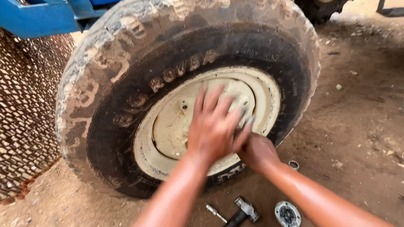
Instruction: The person removes a cotter pin and nuts from a wheel hub using pliers and a wrench. They tap the hub assembly with a hammer and a metal punch, then use the wrench to further loosen and manipulate the hub components.
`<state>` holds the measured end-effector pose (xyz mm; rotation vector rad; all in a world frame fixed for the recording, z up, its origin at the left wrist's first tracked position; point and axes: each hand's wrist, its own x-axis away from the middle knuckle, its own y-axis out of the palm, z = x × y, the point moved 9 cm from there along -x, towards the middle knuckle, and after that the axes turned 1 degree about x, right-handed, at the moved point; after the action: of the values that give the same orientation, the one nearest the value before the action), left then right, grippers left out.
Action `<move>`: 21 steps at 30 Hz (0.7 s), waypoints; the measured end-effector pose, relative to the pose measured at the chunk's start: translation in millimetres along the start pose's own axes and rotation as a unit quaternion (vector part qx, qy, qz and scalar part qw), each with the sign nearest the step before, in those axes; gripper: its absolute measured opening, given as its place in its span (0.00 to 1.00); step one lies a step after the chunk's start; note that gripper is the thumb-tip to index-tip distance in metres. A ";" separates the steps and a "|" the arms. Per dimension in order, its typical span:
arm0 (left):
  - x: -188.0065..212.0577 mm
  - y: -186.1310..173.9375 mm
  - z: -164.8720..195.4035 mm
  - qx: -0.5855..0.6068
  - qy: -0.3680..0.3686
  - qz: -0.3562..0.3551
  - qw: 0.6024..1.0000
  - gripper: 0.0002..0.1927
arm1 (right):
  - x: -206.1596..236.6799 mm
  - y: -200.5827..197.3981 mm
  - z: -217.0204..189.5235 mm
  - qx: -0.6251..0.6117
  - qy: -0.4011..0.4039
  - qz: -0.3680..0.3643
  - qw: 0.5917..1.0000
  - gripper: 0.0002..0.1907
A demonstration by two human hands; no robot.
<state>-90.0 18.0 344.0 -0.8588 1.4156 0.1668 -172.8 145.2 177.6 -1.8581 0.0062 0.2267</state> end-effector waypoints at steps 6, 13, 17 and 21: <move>-86.9 18.3 -32.1 -0.095 0.130 -0.025 0.987 0.16 | -23.9 47.5 16.3 -0.380 0.144 -0.089 0.909 0.13; -94.4 16.8 -36.8 -0.132 0.160 0.022 0.978 0.14 | -29.5 103.0 38.6 -0.510 0.191 -0.135 0.828 0.16; -92.8 20.4 -40.3 -0.145 0.165 0.015 0.975 0.13 | -31.8 118.6 43.9 -0.619 0.179 -0.096 0.758 0.13; -91.8 24.2 -41.8 -0.138 0.169 0.010 0.976 0.14 | -29.2 127.3 43.2 -0.647 0.169 -0.059 0.741 0.13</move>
<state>-155.3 44.4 420.2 -1.1414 1.7466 0.2459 -223.4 145.2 49.6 -3.2714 -0.0260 -0.3174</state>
